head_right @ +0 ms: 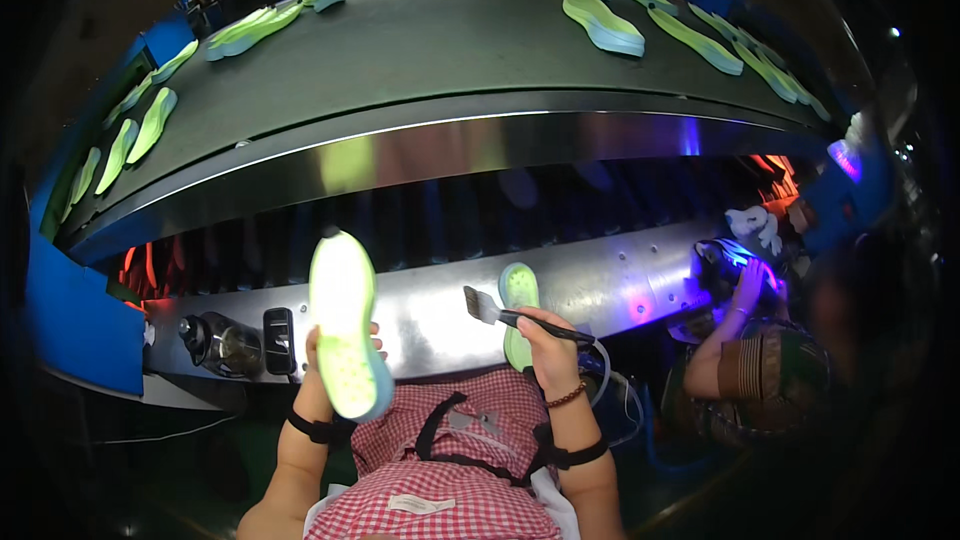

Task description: Applying adhesive to the bottom of shoe soles using a brush tool at a manufacturing station.

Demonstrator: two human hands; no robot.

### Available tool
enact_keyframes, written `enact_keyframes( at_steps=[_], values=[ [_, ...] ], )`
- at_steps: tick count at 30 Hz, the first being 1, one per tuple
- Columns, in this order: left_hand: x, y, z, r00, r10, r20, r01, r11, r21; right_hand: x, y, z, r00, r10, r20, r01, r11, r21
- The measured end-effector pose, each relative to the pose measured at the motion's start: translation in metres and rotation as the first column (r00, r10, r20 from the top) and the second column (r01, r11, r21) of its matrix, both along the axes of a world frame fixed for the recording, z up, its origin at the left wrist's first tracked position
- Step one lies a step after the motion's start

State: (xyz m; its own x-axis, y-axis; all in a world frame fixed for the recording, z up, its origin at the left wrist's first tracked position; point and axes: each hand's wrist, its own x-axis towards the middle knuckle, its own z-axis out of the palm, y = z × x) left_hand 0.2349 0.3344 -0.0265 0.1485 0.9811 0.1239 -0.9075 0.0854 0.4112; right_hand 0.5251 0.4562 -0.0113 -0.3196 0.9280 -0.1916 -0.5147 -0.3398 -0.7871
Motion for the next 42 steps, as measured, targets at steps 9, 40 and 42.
enact_keyframes(
  at_steps=[9,40,42],
  values=[
    [0.090,0.028,-0.014,0.990,-0.055,0.127,0.090,0.955,-0.282,-0.024,-0.013,0.003,0.983,0.154,0.101,-0.163,0.982,0.095],
    [0.093,0.036,0.028,0.972,0.193,0.133,-0.153,0.953,-0.260,-0.040,-0.040,0.086,0.799,0.198,0.568,-0.595,0.401,0.697],
    [0.092,0.032,0.033,0.989,0.145,0.034,-0.136,0.971,-0.195,-0.034,-0.039,0.088,0.842,0.261,0.472,-0.533,0.538,0.653]
  ],
)
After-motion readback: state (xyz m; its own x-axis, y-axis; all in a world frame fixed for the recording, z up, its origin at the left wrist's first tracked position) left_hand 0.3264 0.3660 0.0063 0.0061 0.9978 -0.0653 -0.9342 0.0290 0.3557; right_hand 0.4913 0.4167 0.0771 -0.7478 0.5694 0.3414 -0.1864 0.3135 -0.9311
